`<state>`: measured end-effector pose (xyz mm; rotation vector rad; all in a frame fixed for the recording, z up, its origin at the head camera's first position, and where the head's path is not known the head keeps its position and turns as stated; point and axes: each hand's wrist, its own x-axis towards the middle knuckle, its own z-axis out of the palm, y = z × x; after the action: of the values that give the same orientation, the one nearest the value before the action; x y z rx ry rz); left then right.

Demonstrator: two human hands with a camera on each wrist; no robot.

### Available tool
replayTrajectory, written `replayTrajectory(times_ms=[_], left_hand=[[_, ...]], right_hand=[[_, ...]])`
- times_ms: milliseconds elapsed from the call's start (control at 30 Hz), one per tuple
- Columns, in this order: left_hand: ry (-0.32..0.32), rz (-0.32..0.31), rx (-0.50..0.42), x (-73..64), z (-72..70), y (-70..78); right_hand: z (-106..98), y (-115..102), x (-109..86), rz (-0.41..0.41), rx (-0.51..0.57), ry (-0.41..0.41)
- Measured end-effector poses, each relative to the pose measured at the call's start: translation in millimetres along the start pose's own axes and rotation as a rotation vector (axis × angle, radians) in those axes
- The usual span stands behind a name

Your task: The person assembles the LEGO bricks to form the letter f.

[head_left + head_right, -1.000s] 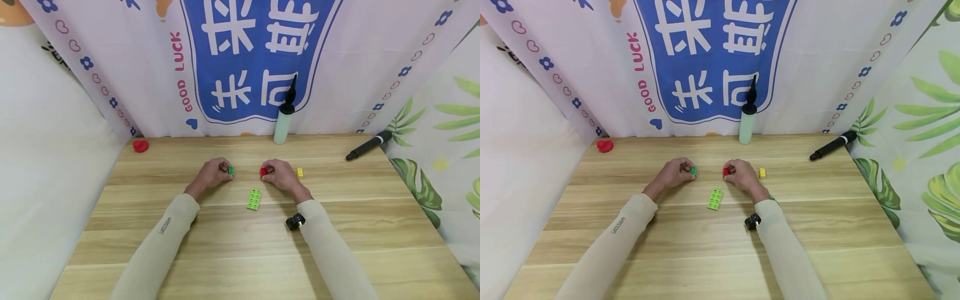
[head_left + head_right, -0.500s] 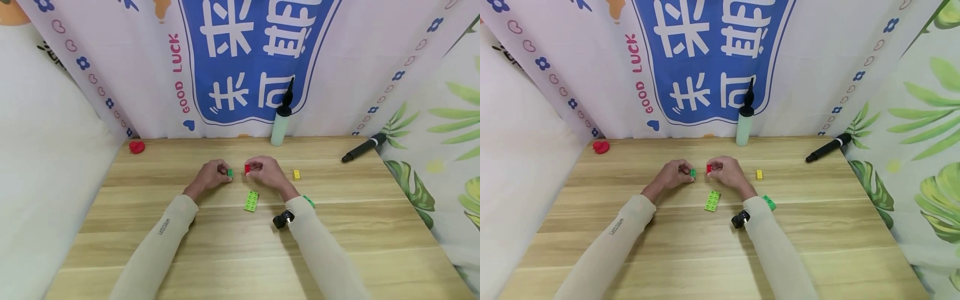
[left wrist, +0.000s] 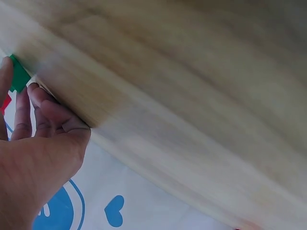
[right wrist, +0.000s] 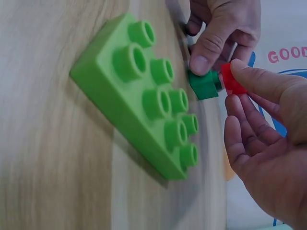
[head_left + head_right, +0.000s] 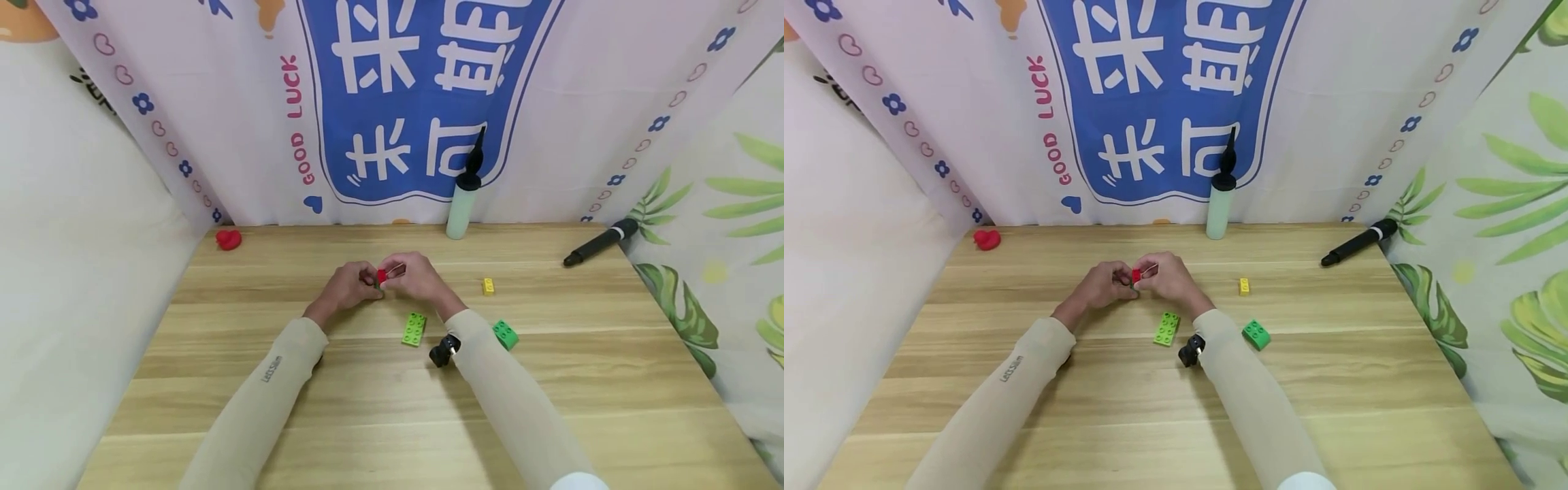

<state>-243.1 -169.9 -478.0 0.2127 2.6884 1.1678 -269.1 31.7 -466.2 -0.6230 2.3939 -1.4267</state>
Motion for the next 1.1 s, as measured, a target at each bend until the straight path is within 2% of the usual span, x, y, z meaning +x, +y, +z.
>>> replayTrajectory(times_ms=[267, 667, 933, 1100], left_hand=[[0.017, 0.027, 0.02, 0.1, 0.9, 0.0], [0.018, 0.004, 0.013, 2.0, 3.6, -1.1], [0.021, 0.004, 0.005, 1.2, 3.4, 0.4], [0.019, 0.019, 0.005, 0.8, 3.1, 0.6]], right_hand=[[2.7, 4.0, 2.0, -0.002, -0.026, -0.006], [2.3, 4.6, 0.0, 0.022, -0.015, 0.017], [0.6, 0.7, 1.2, -0.02, -0.083, 0.003], [1.2, -2.4, 1.9, -0.019, -0.128, -0.002]])
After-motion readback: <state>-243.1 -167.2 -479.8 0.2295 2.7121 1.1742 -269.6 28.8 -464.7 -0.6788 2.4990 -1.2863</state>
